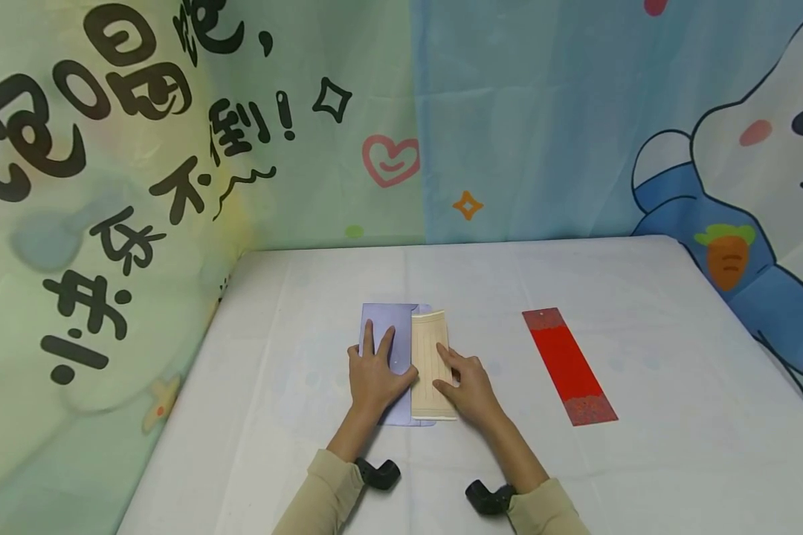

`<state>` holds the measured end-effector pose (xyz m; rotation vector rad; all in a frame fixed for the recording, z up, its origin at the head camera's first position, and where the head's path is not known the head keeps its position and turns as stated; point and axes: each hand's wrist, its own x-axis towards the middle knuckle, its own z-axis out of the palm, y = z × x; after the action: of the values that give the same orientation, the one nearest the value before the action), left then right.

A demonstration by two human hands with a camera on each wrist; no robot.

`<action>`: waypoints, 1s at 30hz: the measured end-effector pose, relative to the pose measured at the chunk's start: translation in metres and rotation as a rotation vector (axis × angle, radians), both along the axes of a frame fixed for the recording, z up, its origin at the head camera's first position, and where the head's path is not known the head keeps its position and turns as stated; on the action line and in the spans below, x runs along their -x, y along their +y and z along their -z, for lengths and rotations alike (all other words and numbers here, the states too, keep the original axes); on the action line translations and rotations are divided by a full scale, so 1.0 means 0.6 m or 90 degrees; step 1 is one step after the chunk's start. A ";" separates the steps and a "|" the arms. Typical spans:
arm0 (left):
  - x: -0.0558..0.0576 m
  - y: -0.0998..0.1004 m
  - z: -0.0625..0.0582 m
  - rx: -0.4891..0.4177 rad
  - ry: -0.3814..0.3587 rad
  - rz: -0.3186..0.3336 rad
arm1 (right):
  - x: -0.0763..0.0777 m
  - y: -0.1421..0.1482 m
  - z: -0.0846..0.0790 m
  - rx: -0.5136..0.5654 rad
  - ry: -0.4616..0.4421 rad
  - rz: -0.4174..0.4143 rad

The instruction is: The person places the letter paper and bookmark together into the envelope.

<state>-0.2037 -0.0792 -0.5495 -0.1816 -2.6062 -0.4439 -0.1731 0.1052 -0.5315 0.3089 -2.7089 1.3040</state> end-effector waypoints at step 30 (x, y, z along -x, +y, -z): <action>0.001 0.000 0.000 0.001 -0.034 -0.001 | 0.024 0.020 -0.001 -0.270 0.073 -0.102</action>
<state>-0.2042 -0.0790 -0.5493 -0.1707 -2.6596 -0.4513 -0.1873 0.1174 -0.5307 0.6307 -2.8858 0.6979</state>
